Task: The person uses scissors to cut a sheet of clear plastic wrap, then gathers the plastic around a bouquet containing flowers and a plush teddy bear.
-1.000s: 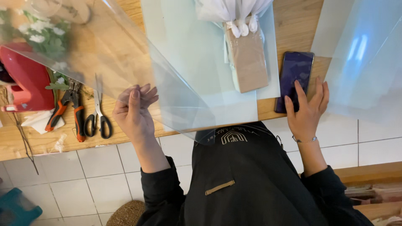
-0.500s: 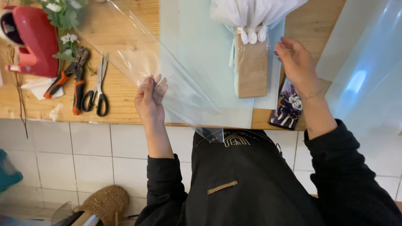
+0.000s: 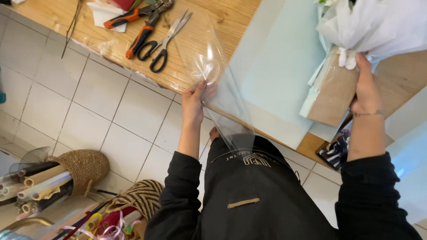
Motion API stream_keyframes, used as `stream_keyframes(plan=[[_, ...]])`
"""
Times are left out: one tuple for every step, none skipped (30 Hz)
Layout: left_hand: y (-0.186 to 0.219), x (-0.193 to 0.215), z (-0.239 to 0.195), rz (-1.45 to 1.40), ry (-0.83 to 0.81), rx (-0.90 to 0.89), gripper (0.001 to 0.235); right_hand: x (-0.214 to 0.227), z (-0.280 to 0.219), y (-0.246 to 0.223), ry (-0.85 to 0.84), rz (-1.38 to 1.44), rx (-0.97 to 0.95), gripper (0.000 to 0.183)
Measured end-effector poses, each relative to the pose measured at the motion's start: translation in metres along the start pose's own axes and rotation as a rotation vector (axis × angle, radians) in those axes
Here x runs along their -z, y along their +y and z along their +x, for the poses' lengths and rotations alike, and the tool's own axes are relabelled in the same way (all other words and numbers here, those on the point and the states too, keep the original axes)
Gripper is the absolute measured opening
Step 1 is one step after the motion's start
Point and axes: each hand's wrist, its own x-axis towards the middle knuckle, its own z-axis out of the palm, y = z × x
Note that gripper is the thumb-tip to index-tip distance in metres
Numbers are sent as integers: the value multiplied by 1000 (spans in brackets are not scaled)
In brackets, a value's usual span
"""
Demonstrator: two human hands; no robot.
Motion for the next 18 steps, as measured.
stream_keyframes(plan=[[1, 1, -2, -11, 3, -6, 25, -3, -10, 7, -5, -8, 9, 58], [3, 2, -3, -29, 23, 20, 21, -6, -19, 14, -76, 82, 28, 63], [6, 5, -5, -45, 45, 47, 18, -11, -29, 23, -147, 172, 42, 67], [3, 6, -2, -53, 51, 43, 18, -28, -48, 27, -155, 165, 45, 67], [-1, 9, -1, -72, 43, 47, 22, -43, -70, 34, -237, 278, 112, 69], [-5, 11, 1, -91, 35, 50, 26, -58, -91, 42, -319, 391, 179, 71], [-16, 16, 3, -98, 35, 56, 26, -69, -93, 62, -316, 383, 180, 71], [-26, 21, 5, -92, 15, 51, 24, -81, -95, 82, -199, 366, 94, 69], [-36, 27, 6, -86, -4, 45, 21, -92, -96, 102, -86, 348, 7, 67], [-36, 27, 1, -93, -2, 48, 21, -103, -103, 110, -84, 340, 8, 67], [-37, 29, -5, -122, -6, 81, 21, -114, -111, 119, -83, 308, -20, 63], [-38, 30, -11, -152, -10, 115, 21, -124, -118, 128, -83, 275, -48, 59], [-34, 30, -19, -152, -11, 124, 21, -133, -132, 132, -74, 273, -52, 59], [-31, 29, -27, -156, -14, 153, 22, -141, -146, 135, -83, 256, -68, 59], [-29, 27, -36, -161, -18, 184, 23, -147, -159, 139, -87, 239, -83, 59], [-33, 30, -41, -161, -20, 196, 23, -148, -164, 147, -76, 236, -87, 59], [-35, 33, -44, -201, -29, 229, 23, -149, -168, 154, -73, 210, -72, 58], [-38, 35, -47, -241, -37, 262, 23, -151, -172, 160, -71, 184, -56, 57]])
